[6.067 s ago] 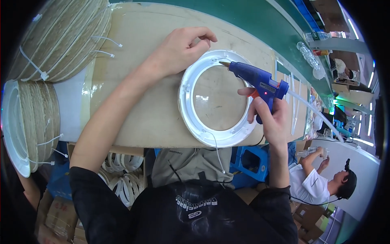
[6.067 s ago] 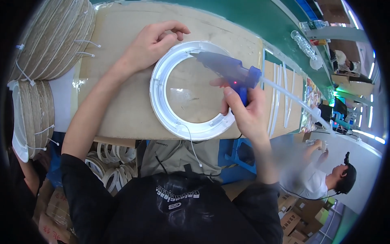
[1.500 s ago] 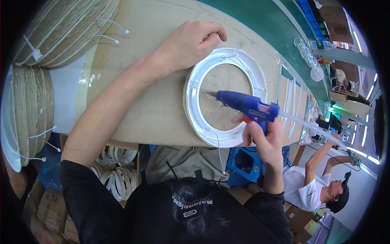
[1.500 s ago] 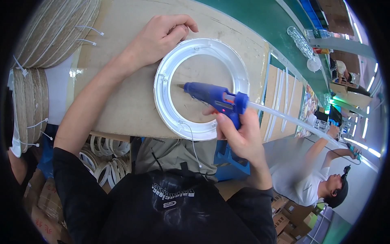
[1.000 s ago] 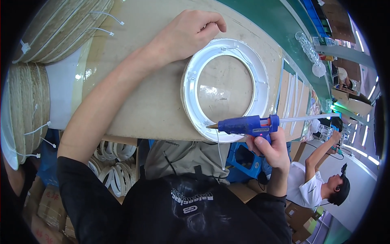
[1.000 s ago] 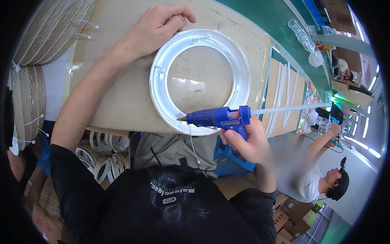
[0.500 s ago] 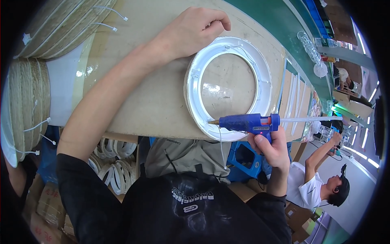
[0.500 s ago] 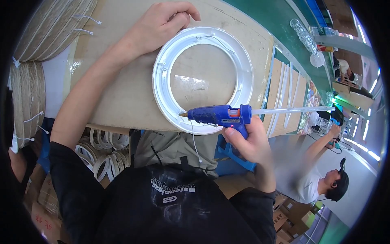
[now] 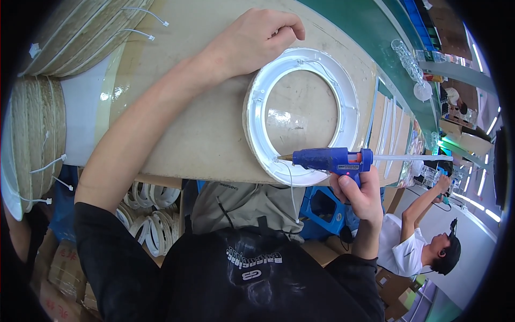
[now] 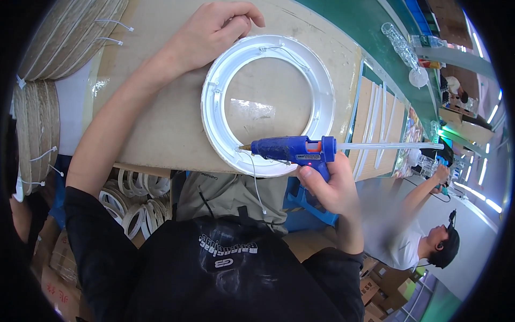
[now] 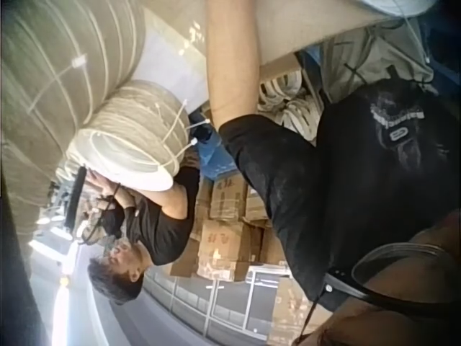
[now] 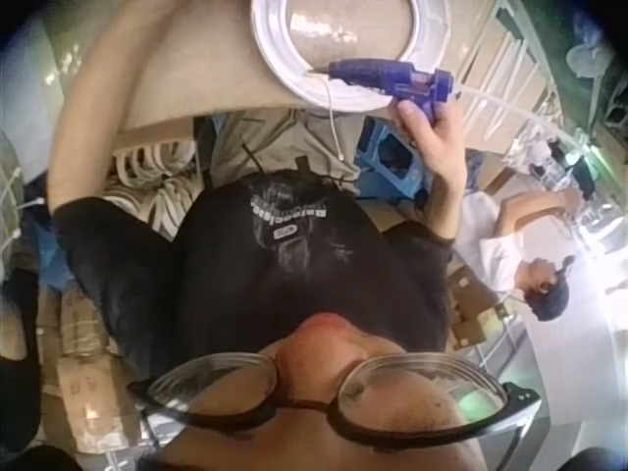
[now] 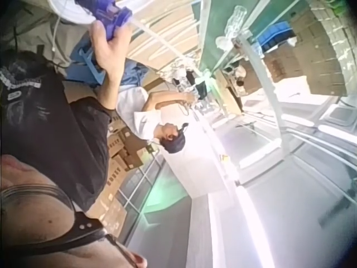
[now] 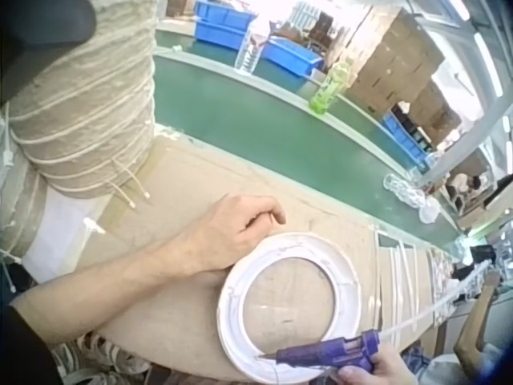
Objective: Assembling circular plastic light fixture components using a hot glue gun to attach wires and LED strips.
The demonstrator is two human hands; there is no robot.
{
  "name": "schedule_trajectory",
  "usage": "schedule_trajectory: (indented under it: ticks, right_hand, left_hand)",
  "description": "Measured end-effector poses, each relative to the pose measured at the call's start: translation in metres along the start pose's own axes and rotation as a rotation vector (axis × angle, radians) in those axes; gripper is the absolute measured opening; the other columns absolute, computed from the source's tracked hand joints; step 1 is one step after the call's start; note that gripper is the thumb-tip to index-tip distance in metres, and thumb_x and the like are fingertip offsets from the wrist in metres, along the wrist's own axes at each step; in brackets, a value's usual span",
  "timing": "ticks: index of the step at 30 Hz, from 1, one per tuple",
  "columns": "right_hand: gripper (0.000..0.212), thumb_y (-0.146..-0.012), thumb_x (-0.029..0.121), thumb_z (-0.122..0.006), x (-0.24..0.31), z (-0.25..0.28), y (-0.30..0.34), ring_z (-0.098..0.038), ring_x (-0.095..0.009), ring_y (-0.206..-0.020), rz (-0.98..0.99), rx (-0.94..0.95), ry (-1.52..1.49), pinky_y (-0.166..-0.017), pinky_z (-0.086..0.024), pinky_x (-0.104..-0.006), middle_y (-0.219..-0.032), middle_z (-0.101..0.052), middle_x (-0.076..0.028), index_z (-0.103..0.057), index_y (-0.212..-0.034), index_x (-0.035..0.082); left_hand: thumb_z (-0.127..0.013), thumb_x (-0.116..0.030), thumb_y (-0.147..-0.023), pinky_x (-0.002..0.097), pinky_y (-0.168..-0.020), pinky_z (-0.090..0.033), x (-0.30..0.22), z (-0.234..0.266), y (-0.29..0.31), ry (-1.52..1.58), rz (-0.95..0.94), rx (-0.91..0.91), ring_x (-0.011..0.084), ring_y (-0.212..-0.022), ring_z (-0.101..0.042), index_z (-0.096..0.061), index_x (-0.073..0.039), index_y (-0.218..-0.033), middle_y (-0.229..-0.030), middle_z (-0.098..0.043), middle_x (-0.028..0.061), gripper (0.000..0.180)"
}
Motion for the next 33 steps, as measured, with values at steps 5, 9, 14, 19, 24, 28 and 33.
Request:
schedule_trajectory:
  ticks: [5, 9, 14, 19, 24, 28, 33]
  right_hand:
    - [0.034, -0.099, 0.026, -0.060, -0.001, -0.001, 0.000, -0.043, -0.006, -0.048, 0.004, 0.022, -0.015, -0.045, -0.032, -0.0221, -0.064, -0.053, -0.002, -0.057, -0.116, -0.002]
    - [0.033, -0.099, 0.026, -0.059, -0.003, -0.001, -0.001, -0.043, -0.007, -0.048, 0.004, 0.032, 0.002, -0.045, -0.032, -0.0224, -0.064, -0.053, -0.002, -0.057, -0.116, -0.002]
    - [0.034, -0.100, 0.026, -0.059, -0.006, 0.002, 0.001, -0.046, -0.008, -0.049, -0.025, 0.069, -0.006, -0.045, -0.035, -0.0223, -0.068, -0.058, -0.006, -0.057, -0.117, -0.003]
    - [0.039, -0.099, 0.025, -0.059, -0.004, 0.005, 0.008, -0.053, -0.011, -0.050, -0.025, 0.009, -0.056, -0.046, -0.040, -0.0220, -0.085, -0.066, -0.014, -0.055, -0.123, -0.006]
    - [0.043, -0.101, 0.028, -0.057, -0.013, 0.030, 0.048, -0.054, -0.011, -0.051, 0.041, -0.149, -0.084, -0.046, -0.042, -0.0213, -0.089, -0.066, -0.017, -0.052, -0.126, -0.007]
    - [0.040, -0.101, 0.028, -0.057, -0.028, 0.038, 0.080, -0.049, -0.010, -0.049, 0.050, -0.313, -0.050, -0.045, -0.039, -0.0212, -0.083, -0.063, -0.013, -0.051, -0.125, -0.004]
    - [0.036, -0.101, 0.027, -0.058, -0.036, 0.034, 0.091, -0.049, -0.009, -0.051, 0.011, -0.349, 0.002, -0.045, -0.037, -0.0212, -0.081, -0.060, -0.009, -0.053, -0.120, -0.003]
  left_hand:
    - [-0.049, -0.015, -0.091, 0.0395, -0.071, -0.052, -0.001, 0.000, 0.000, 0.001, -0.015, -0.005, 0.0286, -0.072, -0.066, -0.070, 0.001, -0.100, -0.077, -0.068, 0.0185, 0.028]
    - [-0.049, -0.015, -0.091, 0.0374, -0.069, -0.051, -0.003, 0.002, 0.000, 0.006, -0.021, -0.012, 0.0254, -0.070, -0.065, -0.069, 0.002, -0.099, -0.075, -0.067, 0.0170, 0.028]
    - [-0.049, -0.012, -0.092, 0.0417, -0.067, -0.053, -0.012, 0.008, -0.004, 0.025, 0.028, 0.021, 0.0342, -0.071, -0.070, -0.069, 0.003, -0.098, -0.076, -0.066, 0.0251, 0.025]
    - [-0.049, -0.011, -0.092, 0.0411, -0.067, -0.053, -0.012, 0.009, -0.001, 0.021, 0.057, 0.027, 0.0342, -0.071, -0.069, -0.068, 0.004, -0.097, -0.075, -0.066, 0.0247, 0.025]
    - [-0.049, -0.011, -0.091, 0.0409, -0.067, -0.053, -0.016, 0.010, -0.004, 0.014, 0.029, 0.005, 0.0343, -0.071, -0.069, -0.068, 0.004, -0.097, -0.076, -0.067, 0.0243, 0.025]
    - [-0.049, -0.010, -0.090, 0.0400, -0.068, -0.053, -0.021, 0.011, -0.004, -0.017, -0.063, -0.029, 0.0331, -0.073, -0.069, -0.069, 0.004, -0.097, -0.078, -0.067, 0.0238, 0.025]
    - [-0.049, -0.009, -0.091, 0.0357, -0.069, -0.053, -0.017, 0.007, -0.003, -0.011, 0.066, 0.040, 0.0236, -0.073, -0.068, -0.069, 0.004, -0.099, -0.077, -0.068, 0.0181, 0.025]
Point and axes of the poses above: each hand's wrist, its own y-axis away from the middle knuckle, its own z-axis out of the back of the hand, x = y × z, the point moved 8 cm from there along -y, towards the middle knuckle
